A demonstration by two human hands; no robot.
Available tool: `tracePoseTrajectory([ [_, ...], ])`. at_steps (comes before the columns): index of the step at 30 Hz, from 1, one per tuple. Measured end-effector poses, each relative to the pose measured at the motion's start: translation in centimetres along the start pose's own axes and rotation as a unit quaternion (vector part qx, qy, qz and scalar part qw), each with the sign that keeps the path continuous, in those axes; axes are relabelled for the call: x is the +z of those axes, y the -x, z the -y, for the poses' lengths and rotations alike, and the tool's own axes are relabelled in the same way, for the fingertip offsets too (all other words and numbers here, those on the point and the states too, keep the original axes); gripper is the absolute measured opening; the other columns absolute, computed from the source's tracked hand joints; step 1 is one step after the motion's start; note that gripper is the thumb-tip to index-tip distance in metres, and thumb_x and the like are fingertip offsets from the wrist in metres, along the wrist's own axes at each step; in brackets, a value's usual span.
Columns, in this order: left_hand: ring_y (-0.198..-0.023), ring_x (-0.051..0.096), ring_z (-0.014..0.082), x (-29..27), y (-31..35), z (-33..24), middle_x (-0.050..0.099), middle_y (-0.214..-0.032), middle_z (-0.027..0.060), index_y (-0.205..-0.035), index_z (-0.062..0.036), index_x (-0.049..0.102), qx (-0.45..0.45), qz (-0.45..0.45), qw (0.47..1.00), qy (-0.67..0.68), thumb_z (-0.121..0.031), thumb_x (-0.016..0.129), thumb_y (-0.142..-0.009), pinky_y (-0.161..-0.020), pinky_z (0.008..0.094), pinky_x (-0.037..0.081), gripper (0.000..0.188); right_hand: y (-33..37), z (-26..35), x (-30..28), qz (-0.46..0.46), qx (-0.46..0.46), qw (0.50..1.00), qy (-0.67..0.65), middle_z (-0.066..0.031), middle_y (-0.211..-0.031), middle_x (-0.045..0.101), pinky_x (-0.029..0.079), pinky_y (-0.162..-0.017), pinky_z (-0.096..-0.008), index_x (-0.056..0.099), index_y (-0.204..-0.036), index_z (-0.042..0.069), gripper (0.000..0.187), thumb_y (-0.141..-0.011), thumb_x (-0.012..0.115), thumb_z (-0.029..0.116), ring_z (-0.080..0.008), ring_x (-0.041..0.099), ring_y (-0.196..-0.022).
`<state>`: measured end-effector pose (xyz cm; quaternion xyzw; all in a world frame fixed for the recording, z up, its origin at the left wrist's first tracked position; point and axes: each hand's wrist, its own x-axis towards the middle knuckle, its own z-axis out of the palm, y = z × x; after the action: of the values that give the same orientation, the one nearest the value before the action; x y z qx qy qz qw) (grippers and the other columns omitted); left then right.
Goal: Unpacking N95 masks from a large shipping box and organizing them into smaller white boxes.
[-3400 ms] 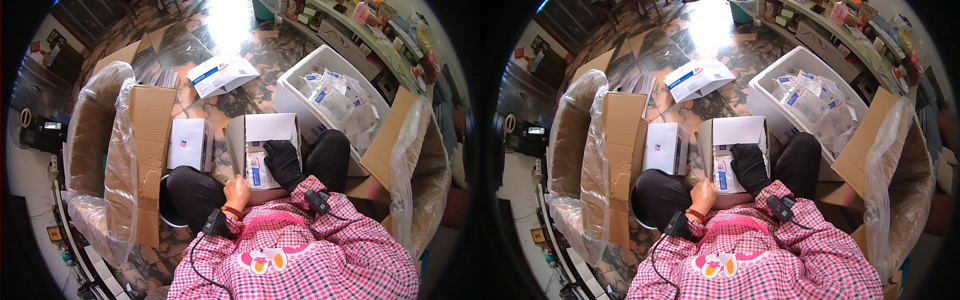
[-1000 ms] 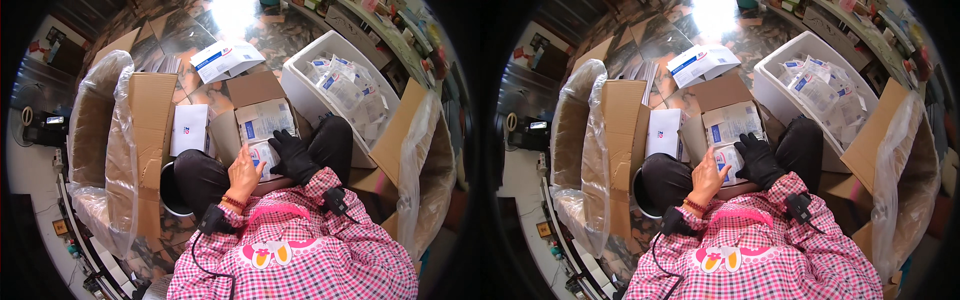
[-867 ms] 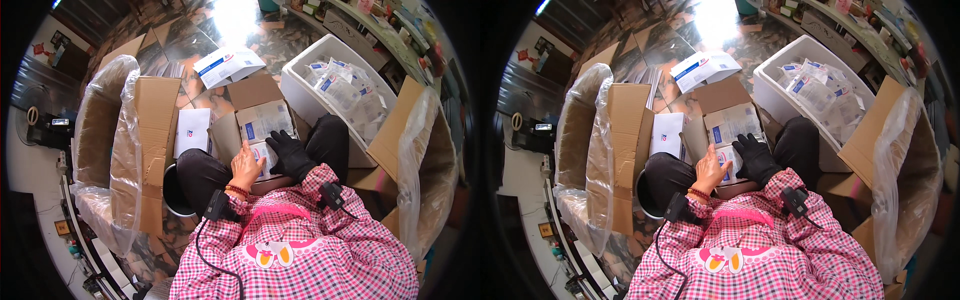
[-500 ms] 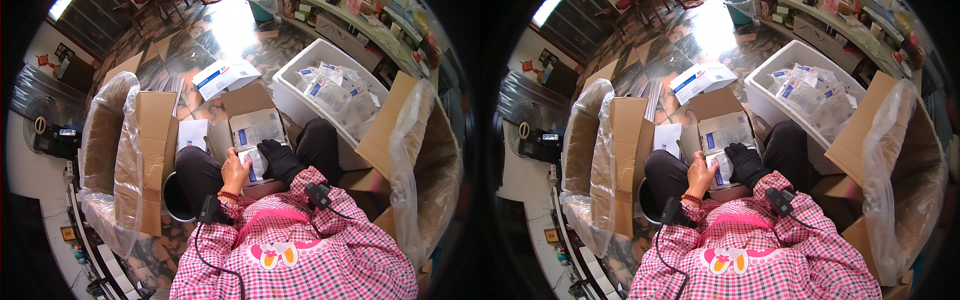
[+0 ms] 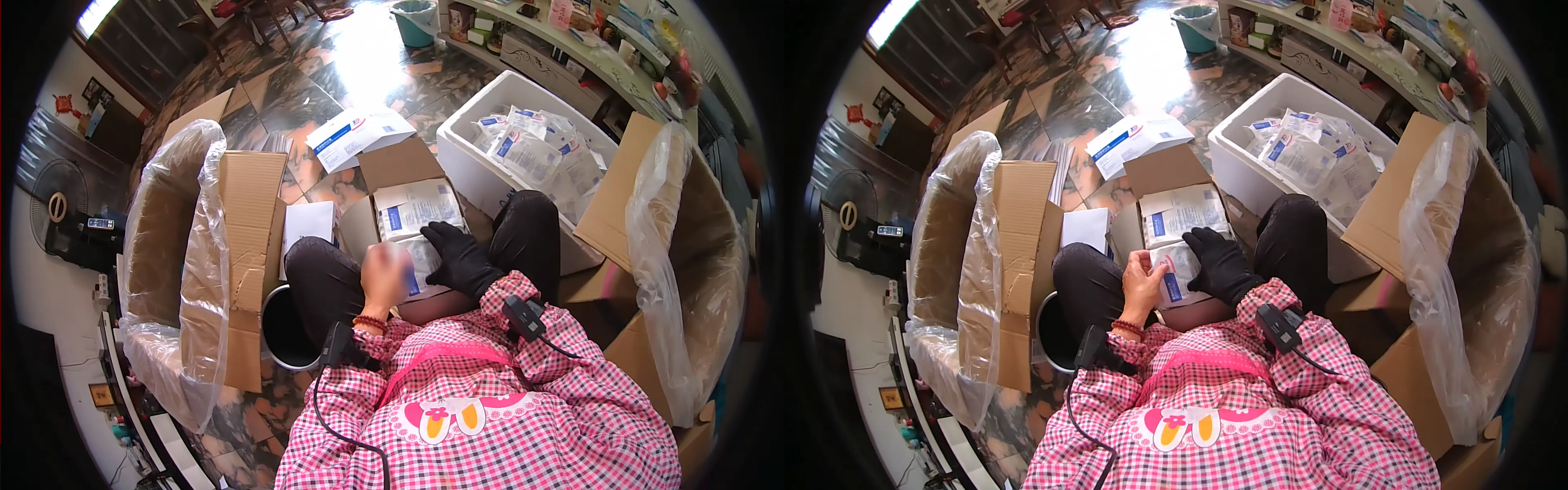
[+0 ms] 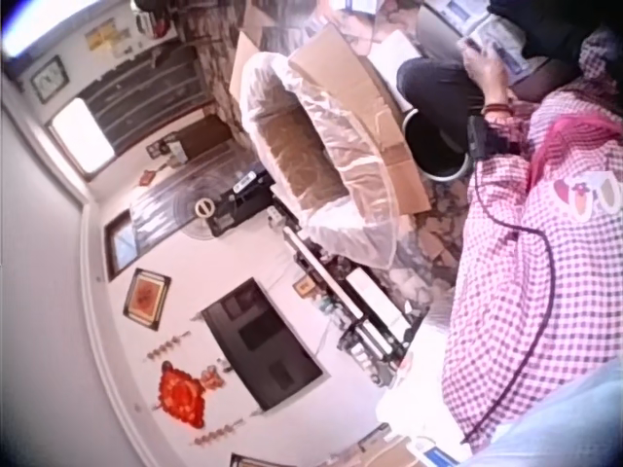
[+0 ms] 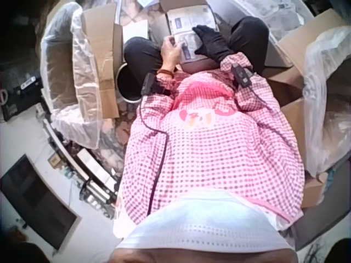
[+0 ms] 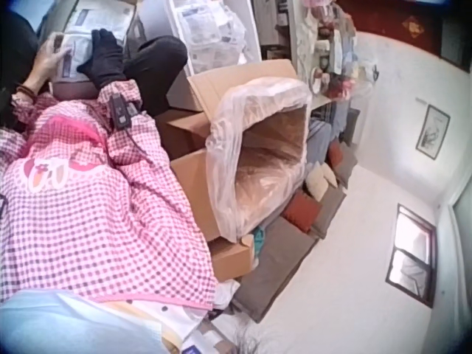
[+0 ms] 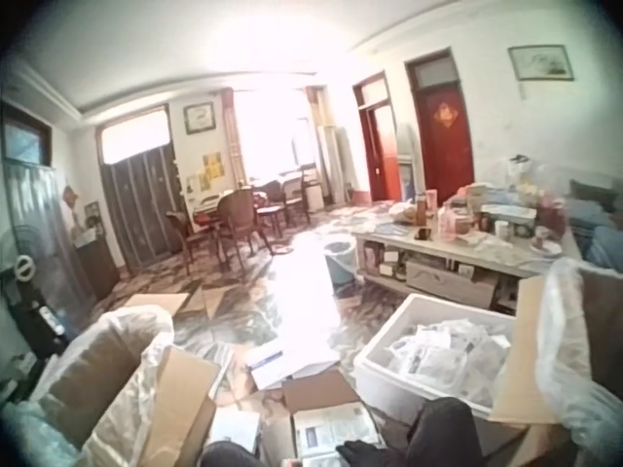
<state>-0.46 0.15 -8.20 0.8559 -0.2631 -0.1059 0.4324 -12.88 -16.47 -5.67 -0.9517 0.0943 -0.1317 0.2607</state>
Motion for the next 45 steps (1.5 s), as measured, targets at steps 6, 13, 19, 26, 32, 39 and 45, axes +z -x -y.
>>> tracePoseTrajectory([
  [6,-0.079,0.059,0.0056,-0.8,0.8,0.4,0.063,-0.088,-0.0005,-0.104,-0.0034,0.058,0.014,0.052,0.973,0.225,0.001,0.073,-0.085,-0.067,0.0217,0.050,0.025,-2.6,2.6,-2.9,-0.036,-0.092,0.995,-0.010,-0.0163,-0.105,0.064,0.050,-0.087,-0.0451,0.064,-0.117,0.005,0.069,-0.056,0.088,0.027,-0.0354,0.062,-0.101],
  [13,-0.073,0.054,0.0035,-1.9,2.1,-1.0,0.059,-0.085,-0.0025,-0.102,-0.0048,0.060,0.057,0.033,0.973,0.221,-0.003,0.075,-0.085,-0.065,0.0199,0.047,0.023,-3.7,1.7,-2.5,0.033,-0.018,0.999,-0.039,-0.0135,-0.092,0.068,0.051,-0.082,-0.0437,0.071,-0.096,0.007,0.040,-0.063,0.085,0.026,-0.0335,0.066,-0.089],
  [19,-0.074,0.059,0.0062,-3.2,1.1,-0.6,0.065,-0.086,0.0004,-0.096,-0.0012,0.065,-0.105,0.076,0.929,0.347,-0.020,0.076,-0.091,-0.065,0.0216,0.048,0.022,-3.1,3.2,-3.5,0.047,0.035,0.998,-0.034,-0.0149,-0.088,0.068,0.053,-0.077,-0.0422,0.071,-0.097,0.006,0.033,-0.069,0.083,0.017,-0.0345,0.067,-0.085],
  [26,-0.082,0.061,0.0050,-2.2,0.4,0.2,0.069,-0.091,-0.0007,-0.106,-0.0014,0.068,-0.126,0.105,0.894,0.418,-0.017,0.070,-0.095,-0.076,0.0212,0.050,0.019,-3.0,3.1,-3.3,0.043,0.034,0.998,-0.013,-0.0143,-0.088,0.070,0.053,-0.079,-0.0456,0.074,-0.095,0.008,0.025,-0.074,0.078,0.022,-0.0349,0.068,-0.085],
  [32,-0.081,0.064,0.0063,-1.6,0.1,-0.8,0.071,-0.089,0.0003,-0.102,0.0018,0.070,-0.134,0.055,0.897,0.417,-0.012,0.069,-0.095,-0.074,0.0215,0.052,0.016,-3.6,2.7,-3.3,-0.012,0.002,1.000,0.022,-0.0173,-0.104,0.068,0.052,-0.088,-0.0449,0.071,-0.106,0.006,0.044,-0.066,0.083,0.021,-0.0357,0.066,-0.097],
  [39,-0.085,0.064,0.0050,-2.8,0.5,-3.4,0.070,-0.092,0.0001,-0.097,-0.0020,0.067,-0.029,0.072,0.906,0.415,0.002,0.071,-0.090,-0.077,0.0191,0.052,0.009,-4.5,2.8,-4.0,0.094,-0.003,0.996,0.000,-0.0162,-0.095,0.071,0.051,-0.087,-0.0445,0.073,-0.108,0.010,0.055,-0.064,0.086,0.040,-0.0334,0.069,-0.090],
  [45,-0.084,0.064,0.0053,-3.0,0.2,-3.9,0.068,-0.093,-0.0004,-0.104,-0.0043,0.063,-0.026,0.070,0.901,0.428,0.005,0.070,-0.089,-0.077,0.0193,0.052,0.018,-3.9,2.9,-4.1,0.131,0.056,0.990,-0.015,-0.0138,-0.093,0.072,0.054,-0.078,-0.0424,0.074,-0.107,0.012,0.040,-0.074,0.082,0.034,-0.0335,0.069,-0.086],
])
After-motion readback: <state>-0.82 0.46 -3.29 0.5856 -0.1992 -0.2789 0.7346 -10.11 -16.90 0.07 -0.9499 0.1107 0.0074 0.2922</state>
